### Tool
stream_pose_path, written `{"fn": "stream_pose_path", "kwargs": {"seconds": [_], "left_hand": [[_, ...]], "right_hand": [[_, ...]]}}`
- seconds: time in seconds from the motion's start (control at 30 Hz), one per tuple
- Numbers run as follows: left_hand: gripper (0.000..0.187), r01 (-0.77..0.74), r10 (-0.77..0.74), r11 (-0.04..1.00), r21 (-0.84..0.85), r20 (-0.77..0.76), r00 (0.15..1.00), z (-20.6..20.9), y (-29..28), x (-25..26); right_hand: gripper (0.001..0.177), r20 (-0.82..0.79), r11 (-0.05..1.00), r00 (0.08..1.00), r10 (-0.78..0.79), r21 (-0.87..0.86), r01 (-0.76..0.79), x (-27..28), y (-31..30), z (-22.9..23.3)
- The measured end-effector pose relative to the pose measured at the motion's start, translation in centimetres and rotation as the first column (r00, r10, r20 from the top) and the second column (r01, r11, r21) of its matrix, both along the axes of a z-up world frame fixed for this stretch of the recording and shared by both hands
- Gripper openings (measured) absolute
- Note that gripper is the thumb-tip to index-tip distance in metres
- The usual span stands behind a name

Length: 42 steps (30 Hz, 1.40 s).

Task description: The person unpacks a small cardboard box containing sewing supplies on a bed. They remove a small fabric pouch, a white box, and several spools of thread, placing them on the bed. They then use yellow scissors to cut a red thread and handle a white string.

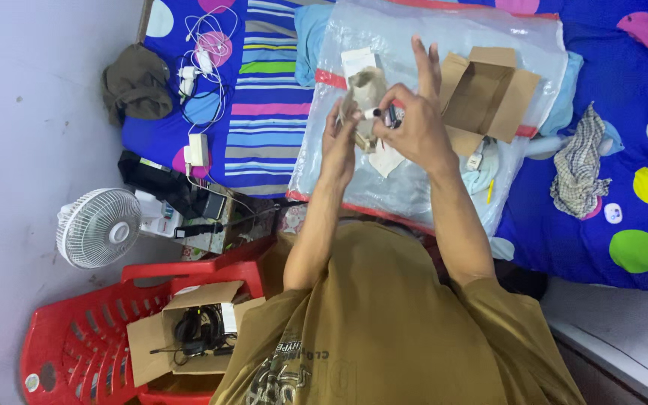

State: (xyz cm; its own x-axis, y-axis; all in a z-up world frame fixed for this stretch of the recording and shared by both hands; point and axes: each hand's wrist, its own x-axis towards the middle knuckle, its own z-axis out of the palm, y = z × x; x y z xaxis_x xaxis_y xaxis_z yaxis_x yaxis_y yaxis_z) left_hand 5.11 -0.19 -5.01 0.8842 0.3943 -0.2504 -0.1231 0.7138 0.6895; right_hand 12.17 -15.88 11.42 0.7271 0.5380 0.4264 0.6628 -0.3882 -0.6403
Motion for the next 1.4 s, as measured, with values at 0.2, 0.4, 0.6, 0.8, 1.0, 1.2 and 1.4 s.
{"fn": "stream_pose_path", "kwargs": {"seconds": [0.2, 0.4, 0.6, 0.8, 1.0, 1.2, 1.4], "left_hand": [[0.071, -0.065, 0.058, 0.996, -0.055, -0.121, 0.991, -1.9, 5.5, 0.5], [0.076, -0.132, 0.127, 0.990, -0.051, -0.088, 0.988, -0.4, 8.3, -1.8], [0.087, -0.122, 0.134, 0.990, 0.066, -0.244, 0.960, 3.2, 6.7, -3.7], [0.110, -0.129, 0.129, 0.934, 0.334, 0.024, 0.991, 6.9, 4.4, -5.4], [0.140, -0.227, 0.113, 0.851, 0.473, 0.257, 0.960, 8.1, 3.5, -5.8], [0.140, -0.220, 0.159, 0.891, 0.397, 0.181, 0.971, 7.6, 4.4, -6.2], [0.125, -0.211, 0.258, 0.798, 0.565, -0.004, 0.966, 6.6, 6.9, -6.7]], "right_hand": [[0.023, -0.495, 0.768, 0.763, 0.415, 0.640, -0.003, 3.2, -2.3, -5.3], [0.017, -0.722, 0.574, 0.481, 0.497, 0.689, 0.442, 6.4, -6.1, -15.3], [0.029, -0.982, 0.692, 0.177, 0.058, 0.168, 0.702, 7.1, -5.8, -27.0], [0.053, -0.602, 0.729, 0.638, -0.480, 0.132, 0.672, 6.2, -4.4, -30.4], [0.030, -0.645, 0.848, 0.707, -0.291, 0.168, 0.502, 4.7, -2.0, -24.0], [0.021, -0.571, 0.935, 0.818, 0.074, 0.325, 0.142, 2.1, 0.1, -16.4], [0.044, -0.675, 0.969, 0.729, 0.111, 0.237, 0.073, -0.8, 1.4, -9.0]]}}
